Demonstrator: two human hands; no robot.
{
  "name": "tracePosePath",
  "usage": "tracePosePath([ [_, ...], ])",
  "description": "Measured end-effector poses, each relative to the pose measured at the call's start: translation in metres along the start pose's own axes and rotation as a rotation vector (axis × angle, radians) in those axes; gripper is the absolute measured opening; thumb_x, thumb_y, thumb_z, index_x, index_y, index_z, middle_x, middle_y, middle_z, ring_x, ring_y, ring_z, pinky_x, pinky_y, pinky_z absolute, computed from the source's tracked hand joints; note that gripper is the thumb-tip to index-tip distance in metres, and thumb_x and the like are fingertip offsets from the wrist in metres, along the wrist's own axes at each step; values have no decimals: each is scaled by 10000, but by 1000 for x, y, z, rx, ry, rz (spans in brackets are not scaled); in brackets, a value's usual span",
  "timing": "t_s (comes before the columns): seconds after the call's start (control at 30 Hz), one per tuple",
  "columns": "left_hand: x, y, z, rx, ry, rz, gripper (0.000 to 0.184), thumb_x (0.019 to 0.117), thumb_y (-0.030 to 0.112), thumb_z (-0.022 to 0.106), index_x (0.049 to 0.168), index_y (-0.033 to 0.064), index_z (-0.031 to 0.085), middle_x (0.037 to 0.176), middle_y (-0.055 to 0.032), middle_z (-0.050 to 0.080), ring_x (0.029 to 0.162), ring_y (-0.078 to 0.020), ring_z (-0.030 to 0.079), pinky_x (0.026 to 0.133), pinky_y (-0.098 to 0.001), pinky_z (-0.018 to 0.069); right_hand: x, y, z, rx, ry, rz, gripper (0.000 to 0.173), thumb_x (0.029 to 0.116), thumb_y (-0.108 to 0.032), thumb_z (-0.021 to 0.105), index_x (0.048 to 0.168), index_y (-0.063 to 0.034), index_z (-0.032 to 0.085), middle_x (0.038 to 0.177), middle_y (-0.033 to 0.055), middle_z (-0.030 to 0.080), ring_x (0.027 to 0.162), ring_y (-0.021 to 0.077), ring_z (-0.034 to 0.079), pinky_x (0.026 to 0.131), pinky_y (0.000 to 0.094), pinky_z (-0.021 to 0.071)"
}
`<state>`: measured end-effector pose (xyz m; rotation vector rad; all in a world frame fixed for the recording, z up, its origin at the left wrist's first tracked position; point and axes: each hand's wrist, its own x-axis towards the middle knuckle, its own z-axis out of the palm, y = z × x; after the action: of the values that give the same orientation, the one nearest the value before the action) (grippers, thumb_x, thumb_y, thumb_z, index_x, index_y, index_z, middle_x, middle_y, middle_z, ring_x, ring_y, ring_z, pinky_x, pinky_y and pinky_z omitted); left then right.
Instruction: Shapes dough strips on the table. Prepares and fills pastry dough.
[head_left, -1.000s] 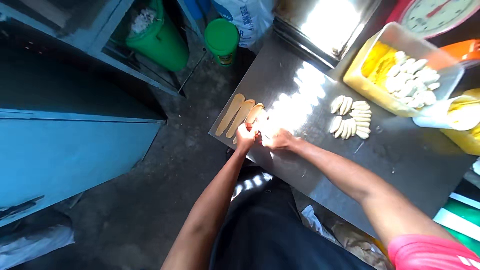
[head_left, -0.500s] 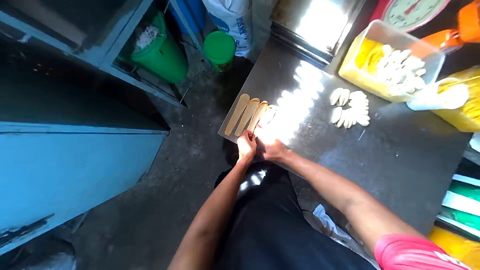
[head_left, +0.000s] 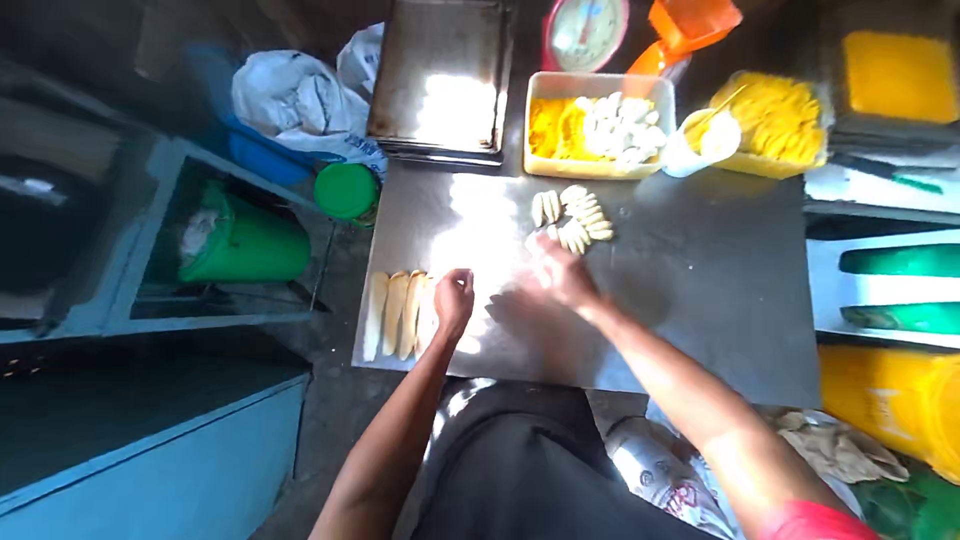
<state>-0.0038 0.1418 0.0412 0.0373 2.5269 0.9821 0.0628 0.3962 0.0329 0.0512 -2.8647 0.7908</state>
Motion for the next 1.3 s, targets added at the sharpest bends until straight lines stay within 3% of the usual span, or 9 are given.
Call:
tracePosePath([
  [0.17, 83, 79, 135, -298, -174, -6, 337, 1084, 212, 510, 1254, -40, 653, 1119, -224, 709, 1023, -315, 699, 960, -500, 548, 76, 225, -166, -220, 119, 505, 611, 1058, -216, 551, 1589, -10, 334, 1572, 259, 430, 1440, 425, 445, 1193, 562, 360],
  [0.27, 106, 120, 187, -112, -141, -88, 332, 1018, 373, 604, 1135, 95, 743, 1041, -116, 749, 1041, -293, 692, 933, -536, 545, 91, 313, -192, -276, -85, 490, 547, 1057, -189, 552, 1546, 8, 409, 1482, 284, 524, 1393, 469, 482, 1207, 628, 288],
  [0.37, 107, 135, 186, -115, -106, -143, 308, 1003, 394, 617, 1098, 132, 748, 1011, -86, 753, 998, -280, 707, 903, -560, 556, 100, 340, -194, -251, -208, 518, 309, 1058, -196, 530, 1283, -74, 704, 1190, 283, 694, 1179, 517, 618, 1008, 738, 425],
  [0.53, 77, 81, 126, -523, -54, -238, 359, 1068, 276, 553, 1325, 28, 587, 1070, -169, 717, 893, -247, 721, 834, -460, 599, 107, 338, -200, -276, -249, 515, 284, 1059, -218, 547, 1208, -46, 717, 1121, 326, 691, 1096, 571, 631, 914, 787, 430],
  [0.73, 4, -35, 51, -564, 18, -343, 367, 981, 148, 673, 1317, 9, 622, 1072, -168, 730, 906, -241, 728, 871, -465, 607, 80, 225, -183, -289, -6, 435, 514, 1089, -377, 460, 1376, 40, 546, 1400, 336, 521, 1320, 522, 500, 1110, 660, 391],
  [0.9, -34, -53, 6, -777, 93, -325, 351, 1004, 187, 672, 1287, -16, 625, 1066, -139, 729, 903, -197, 729, 867, -400, 614, 19, 40, -45, 9, -20, -28, 374, 1047, -236, 548, 1266, 49, 648, 1338, 249, 627, 1277, 366, 598, 1105, 510, 475],
  [1.0, -28, -43, -10, -984, 55, -335, 309, 1047, 119, 584, 1323, -20, 598, 1099, -128, 714, 908, -167, 720, 867, -356, 607, 4, -29, 17, 220, -128, -241, 342, 1011, -238, 631, 1272, -28, 702, 1372, 141, 656, 1370, 269, 560, 1212, 493, 391],
  [1.23, 5, -98, 16, -910, 120, -592, 179, 935, 41, 634, 1081, -62, 624, 928, -167, 672, 776, -213, 648, 720, -410, 574, 41, -97, 98, 403, -512, -325, 529, 997, -349, 669, 1442, -74, 591, 1468, 95, 599, 1313, 179, 609, 1097, 384, 518],
  [1.3, 1, -97, 16, -948, 128, -564, 168, 946, 8, 610, 1096, -68, 621, 972, -176, 669, 827, -215, 652, 766, -414, 576, 46, -89, 123, 263, -667, -345, 476, 1014, -447, 614, 1331, -97, 674, 1283, 105, 693, 1131, 227, 690, 970, 457, 569],
])
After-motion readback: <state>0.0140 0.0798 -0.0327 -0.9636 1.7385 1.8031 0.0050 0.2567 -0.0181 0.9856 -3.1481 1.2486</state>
